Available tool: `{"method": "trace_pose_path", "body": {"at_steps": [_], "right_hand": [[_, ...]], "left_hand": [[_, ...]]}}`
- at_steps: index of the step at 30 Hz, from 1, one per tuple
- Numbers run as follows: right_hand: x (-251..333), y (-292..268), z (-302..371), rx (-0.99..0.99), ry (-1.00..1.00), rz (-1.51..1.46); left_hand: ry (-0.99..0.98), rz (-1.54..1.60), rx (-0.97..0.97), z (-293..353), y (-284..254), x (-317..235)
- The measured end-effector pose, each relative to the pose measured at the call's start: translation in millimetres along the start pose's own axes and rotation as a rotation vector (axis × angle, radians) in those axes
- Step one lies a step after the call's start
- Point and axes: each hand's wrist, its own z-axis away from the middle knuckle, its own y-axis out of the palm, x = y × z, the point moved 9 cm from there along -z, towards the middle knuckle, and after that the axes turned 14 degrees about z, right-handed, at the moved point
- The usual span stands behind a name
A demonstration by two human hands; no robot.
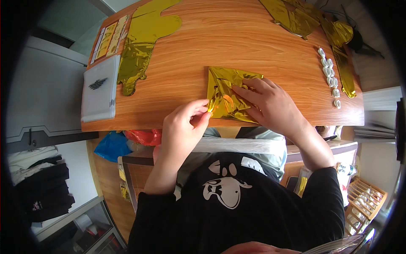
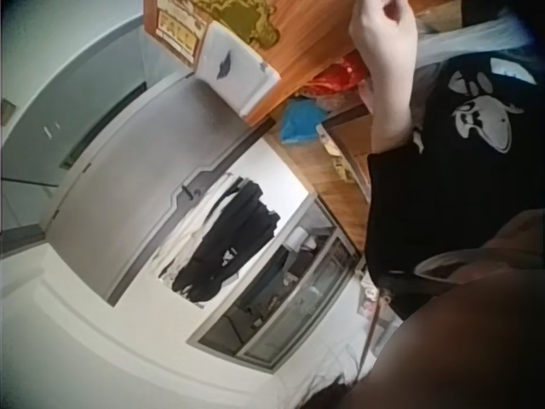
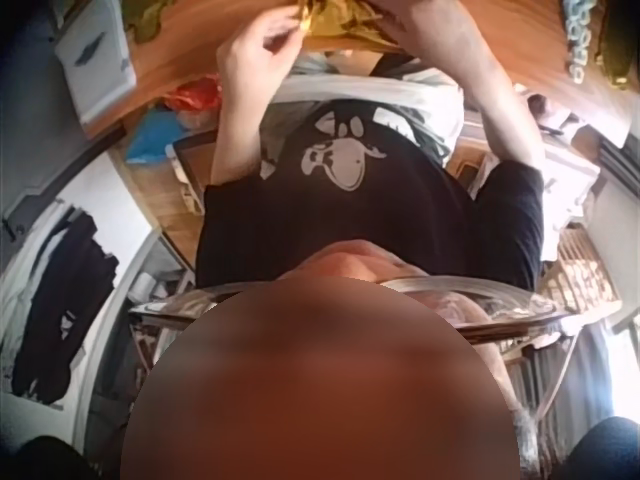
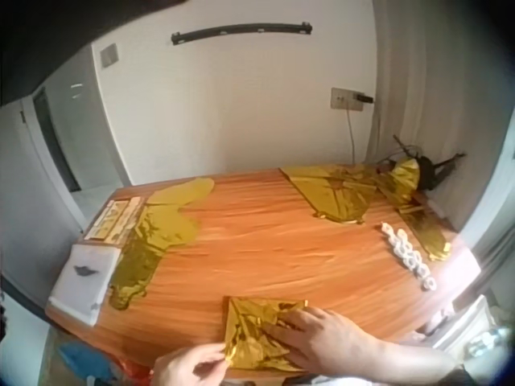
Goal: Folding deflated gold foil balloons at a table.
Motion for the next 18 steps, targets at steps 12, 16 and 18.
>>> {"method": "trace_pose_path", "body": {"at_steps": [12, 16, 18], "right_hand": [[13, -12, -42, -0.186, -0.205, 0.06], [20, 4, -54, -0.142, -0.305, 0.125], [40, -1, -43, -0.311, -0.575, 0.254]], "left_hand": [[0.152, -0.093, -0.037, 6, 3, 2], [0.219, -0.131, -0.05, 8, 3, -1], [0.373, -0.233, -0.013, 9, 6, -19]]}}
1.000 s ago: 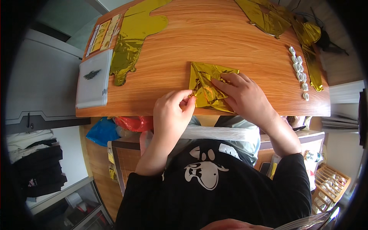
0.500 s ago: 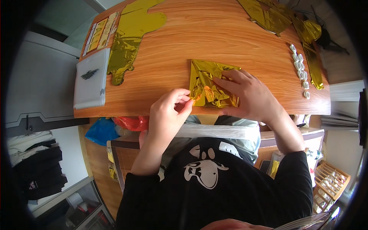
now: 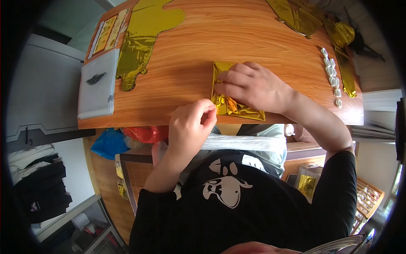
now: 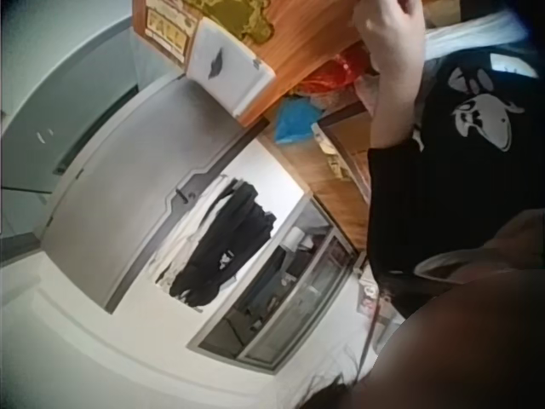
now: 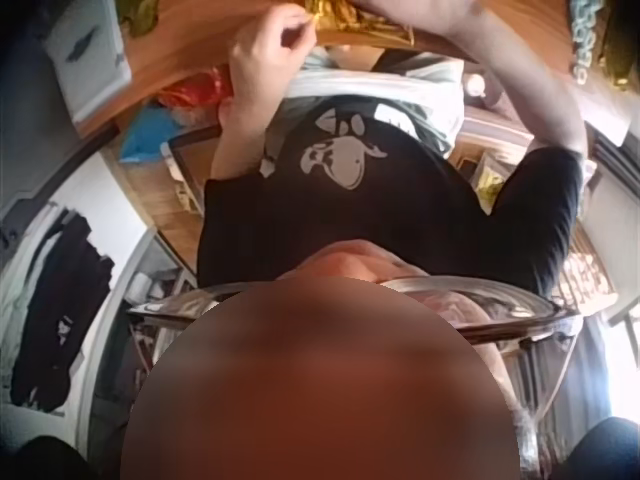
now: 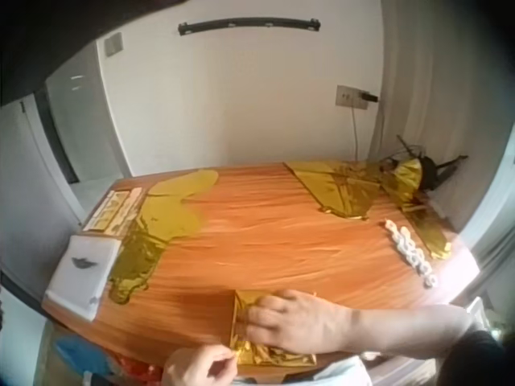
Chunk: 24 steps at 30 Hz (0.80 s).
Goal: Folding deflated gold foil balloons at a table.
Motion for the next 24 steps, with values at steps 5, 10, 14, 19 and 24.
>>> {"method": "trace_pose_path", "body": {"at_steps": [5, 10, 14, 19, 24], "right_hand": [[9, 5, 3, 0.016, -0.115, -0.021], [6, 9, 6, -0.001, -0.073, -0.073], [10, 8, 7, -0.049, -0.107, -0.007], [10, 8, 9, -0.044, -0.122, 0.01], [10, 10, 11, -0.04, -0.121, -0.004]], "left_hand": [[0.074, -0.111, 0.096, 6, 1, -2], [0.282, -0.345, 0.17, 20, -2, -13], [0.288, -0.476, 0.185, 34, -5, -7], [0.258, -0.461, 0.181, 40, -4, 2], [0.252, -0.453, 0.137, 39, -4, 0]]}}
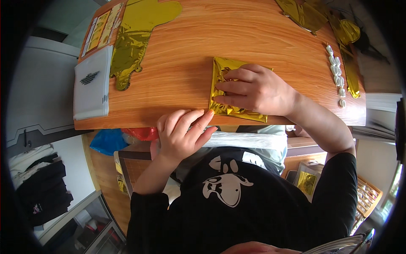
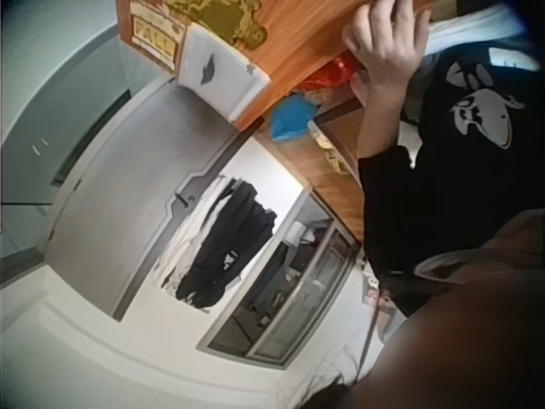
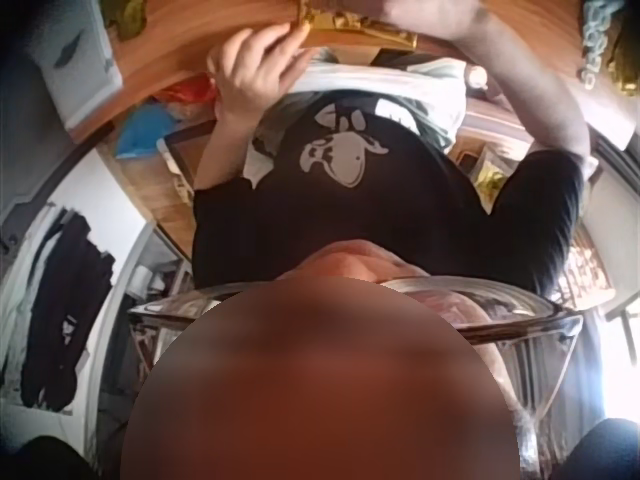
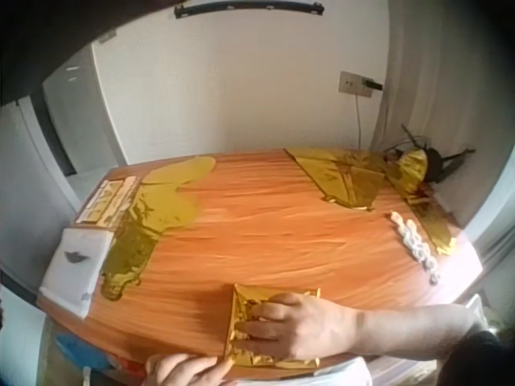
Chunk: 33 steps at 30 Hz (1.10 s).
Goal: Folding deflated gold foil balloons at a table.
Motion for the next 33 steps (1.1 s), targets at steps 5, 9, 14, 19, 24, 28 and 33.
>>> {"method": "trace_pose_path", "body": {"at_steps": [5, 9, 14, 19, 24, 28, 33], "right_hand": [[0, 2, 0, 0.002, 0.012, -0.021], [0, 0, 0, -0.035, 0.022, -0.043], [5, -8, -2, -0.086, -0.018, -0.019], [8, -10, -6, 0.032, -0.083, -0.025], [13, -14, -6, 0.299, 0.117, -0.14], [30, -21, 10, 0.294, 0.323, -0.046], [48, -16, 21, 0.319, 0.509, -0.049]], "left_hand": [[-0.028, 0.129, -0.007, -3, -1, 6], [-0.144, 0.141, 0.029, -12, 0, 10], [-0.029, 0.024, 0.108, -9, 4, 4], [0.127, -0.054, 0.169, -14, 6, -2], [0.166, 0.049, 0.222, -25, 10, -8], [0.181, 0.126, 0.223, -32, 13, -14], [0.183, 0.181, 0.237, -31, 18, -18]]}}
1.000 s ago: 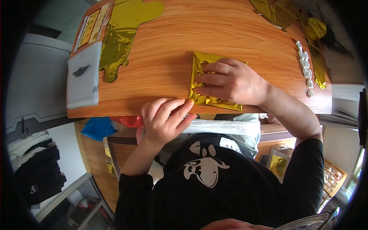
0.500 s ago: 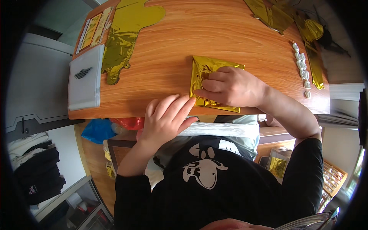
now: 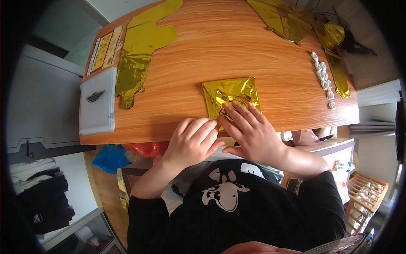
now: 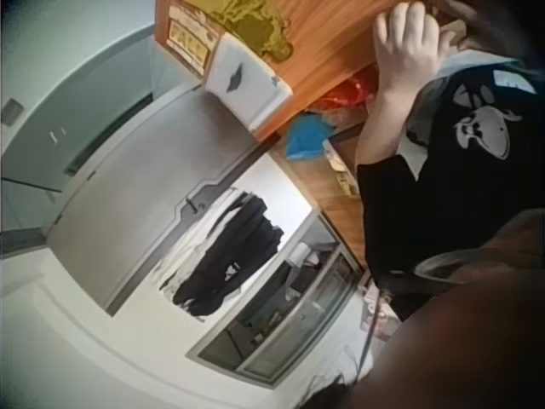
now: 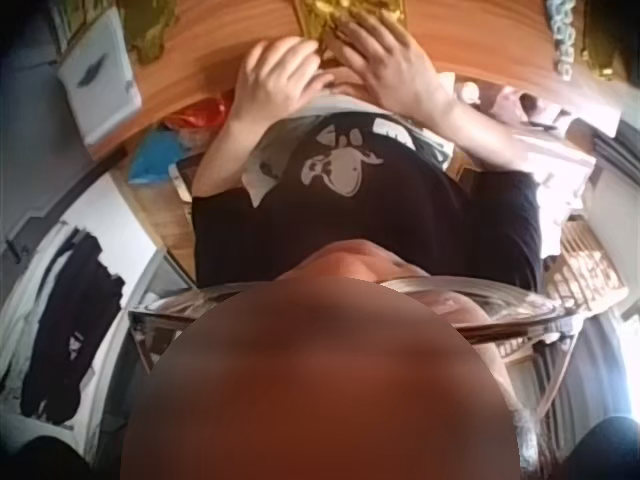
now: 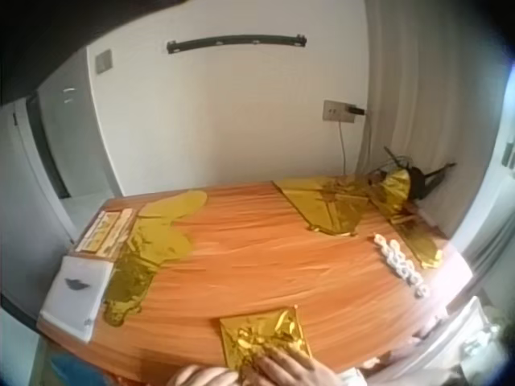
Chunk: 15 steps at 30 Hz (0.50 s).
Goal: Folding deflated gold foil balloons at a table.
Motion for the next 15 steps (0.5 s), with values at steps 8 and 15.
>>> {"method": "trace_pose_path", "body": {"at_steps": [8, 15], "right_hand": [[0, 4, -2, -0.178, 0.201, -0.026], [-2, -1, 8, -0.195, 0.182, -0.087]], "left_hand": [[0.166, -0.108, 0.022, 2, -2, -11], [0.075, 0.274, 0.181, -11, -35, 34]]}}
